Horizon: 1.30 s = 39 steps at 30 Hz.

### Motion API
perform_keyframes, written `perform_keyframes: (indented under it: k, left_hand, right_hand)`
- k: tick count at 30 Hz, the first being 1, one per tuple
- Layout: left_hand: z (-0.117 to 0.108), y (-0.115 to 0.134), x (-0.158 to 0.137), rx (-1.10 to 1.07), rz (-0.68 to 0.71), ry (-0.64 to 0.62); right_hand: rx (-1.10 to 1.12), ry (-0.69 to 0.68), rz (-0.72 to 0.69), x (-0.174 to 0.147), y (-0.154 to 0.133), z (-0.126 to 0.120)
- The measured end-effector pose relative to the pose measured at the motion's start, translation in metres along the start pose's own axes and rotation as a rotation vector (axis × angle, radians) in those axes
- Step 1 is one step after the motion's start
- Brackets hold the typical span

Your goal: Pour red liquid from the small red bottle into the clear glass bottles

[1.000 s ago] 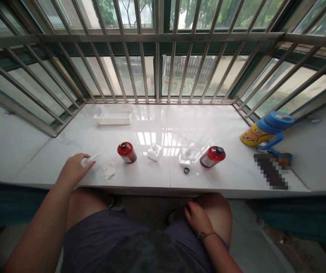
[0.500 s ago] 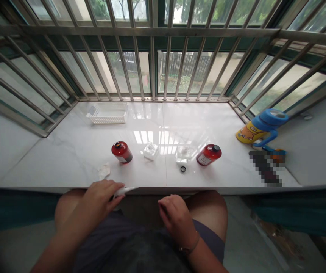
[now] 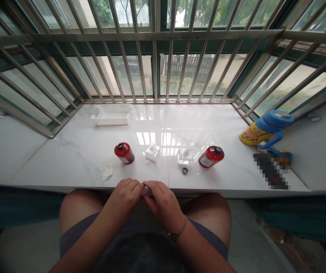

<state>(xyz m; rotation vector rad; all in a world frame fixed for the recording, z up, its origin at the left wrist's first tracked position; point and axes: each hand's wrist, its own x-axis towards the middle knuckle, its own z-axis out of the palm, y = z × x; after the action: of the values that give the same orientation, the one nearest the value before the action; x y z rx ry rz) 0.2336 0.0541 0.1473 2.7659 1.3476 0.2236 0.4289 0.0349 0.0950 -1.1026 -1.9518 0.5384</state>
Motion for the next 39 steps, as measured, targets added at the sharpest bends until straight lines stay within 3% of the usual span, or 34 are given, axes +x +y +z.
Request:
perform_keyframes:
  k: [8,14,16,19,21,23,27,33,39]
  left_hand:
    - [0.002,-0.007,0.014,-0.203,-0.019,0.248]
    - [-0.017,-0.017,0.021,-0.253,-0.028,0.35]
    - [-0.024,-0.032,0.026,-0.245,-0.083,0.401]
    - [-0.029,-0.064,0.037,-0.277,-0.275,0.491]
    - [-0.025,-0.082,0.043,-0.294,-0.427,0.551]
    - [-0.018,-0.089,0.046,-0.279,-0.472,0.634]
    - [0.007,-0.066,0.042,-0.277,-0.338,0.742]
    - [0.05,-0.019,0.035,-0.427,-0.239,0.609]
    - [0.073,-0.012,0.028,-0.513,-0.297,0.519]
  right_hand:
    - [0.009,0.059,0.031,0.023,0.005,-0.009]
    - [-0.007,0.133,0.027,0.045,0.01,-0.018]
    - [-0.005,0.215,0.075,0.06,0.016,-0.025]
    - [0.044,0.339,0.163,0.088,0.031,-0.033]
    - [0.095,0.386,0.189,0.106,0.043,-0.035]
    - [0.133,0.394,0.207,0.121,0.054,-0.033]
    - [0.144,0.342,0.236,0.134,0.07,-0.022]
    - [-0.027,0.173,0.192,0.135,0.088,-0.001]
    - [-0.104,0.102,0.229,0.124,0.092,-0.005]
